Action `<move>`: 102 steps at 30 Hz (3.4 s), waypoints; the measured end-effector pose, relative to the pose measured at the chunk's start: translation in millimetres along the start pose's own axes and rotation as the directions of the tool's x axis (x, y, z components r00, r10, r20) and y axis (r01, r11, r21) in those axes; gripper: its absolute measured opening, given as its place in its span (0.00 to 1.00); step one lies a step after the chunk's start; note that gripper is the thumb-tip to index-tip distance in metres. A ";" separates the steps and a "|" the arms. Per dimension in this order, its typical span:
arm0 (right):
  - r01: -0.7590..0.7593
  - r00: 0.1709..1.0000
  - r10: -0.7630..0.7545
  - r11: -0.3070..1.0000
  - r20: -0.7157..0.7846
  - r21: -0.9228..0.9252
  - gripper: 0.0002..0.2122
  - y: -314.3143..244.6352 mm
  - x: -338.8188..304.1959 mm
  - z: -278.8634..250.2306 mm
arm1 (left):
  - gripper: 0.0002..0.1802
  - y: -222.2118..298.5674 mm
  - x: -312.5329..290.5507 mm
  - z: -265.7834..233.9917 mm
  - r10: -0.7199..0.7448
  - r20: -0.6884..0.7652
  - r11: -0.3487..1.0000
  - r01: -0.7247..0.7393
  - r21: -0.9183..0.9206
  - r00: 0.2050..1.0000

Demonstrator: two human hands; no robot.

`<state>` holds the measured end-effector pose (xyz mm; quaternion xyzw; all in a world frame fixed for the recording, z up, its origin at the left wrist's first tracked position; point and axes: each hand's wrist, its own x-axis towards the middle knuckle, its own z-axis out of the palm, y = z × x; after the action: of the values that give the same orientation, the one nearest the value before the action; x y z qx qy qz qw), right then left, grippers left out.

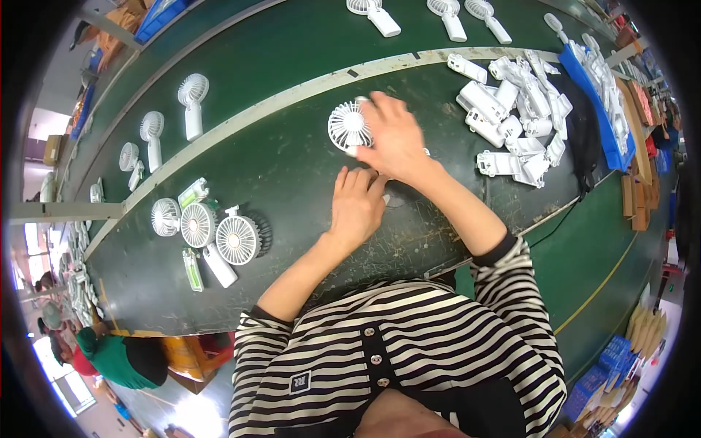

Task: The person assembles portable fans by inserting the circuit board and wires into the handle casing, snapping the handle cover into place by hand, and placing the assembled fans onto the conveyor belt.

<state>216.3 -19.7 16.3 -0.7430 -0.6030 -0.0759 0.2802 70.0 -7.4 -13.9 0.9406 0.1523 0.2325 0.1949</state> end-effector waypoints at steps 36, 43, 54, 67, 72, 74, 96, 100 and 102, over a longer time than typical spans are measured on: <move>-0.305 0.840 0.000 -0.827 0.542 0.472 0.35 -6.6 -40.1 -23.7 | 0.17 -7.6 -32.5 -37.0 -0.361 0.699 -0.558 0.457 -0.692 0.617; -0.391 0.716 0.199 -0.681 0.670 0.620 0.32 -46.1 -54.8 -16.9 | 0.16 -9.7 -33.9 -43.3 -0.714 0.503 -0.246 0.498 -0.832 0.487; -0.474 0.799 0.316 -0.191 0.511 0.860 0.17 -39.1 -40.7 14.3 | 0.18 -3.0 -42.1 -48.5 -0.607 0.456 -0.102 0.506 -0.857 0.651; -0.548 0.777 0.177 -0.284 0.604 0.787 0.17 -33.3 -33.5 22.3 | 0.13 -9.8 -42.5 -42.6 -0.686 0.292 0.157 0.527 -0.835 0.666; -0.523 0.822 0.266 0.000 0.504 0.853 0.18 -32.4 -39.0 25.0 | 0.12 -16.1 -43.7 -48.0 -0.688 0.318 0.024 0.459 -0.888 0.653; -0.282 0.956 0.210 0.473 0.203 0.835 0.16 -33.5 -46.7 20.0 | 0.11 -21.1 -38.8 -57.9 -0.703 0.448 -0.221 0.429 -0.876 0.553; 0.516 0.798 -0.601 0.724 0.050 0.458 0.11 -60.2 -25.7 -21.9 | 0.12 -16.8 -42.7 -52.2 -0.455 0.679 -0.478 0.485 -0.732 0.576; 0.502 0.790 -0.607 0.722 0.088 0.476 0.11 -59.3 -24.7 -19.2 | 0.12 -18.7 -42.3 -52.5 -0.406 0.704 -0.480 0.520 -0.707 0.583; 0.512 0.792 -0.609 0.706 0.050 0.490 0.11 -57.2 -26.6 -16.2 | 0.12 -20.3 -43.5 -52.1 -0.391 0.700 -0.469 0.525 -0.710 0.598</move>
<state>159.3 -44.0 36.3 -0.4405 -0.8271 0.0622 0.3435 3.3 9.4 3.3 0.2828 0.3189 0.1006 0.8990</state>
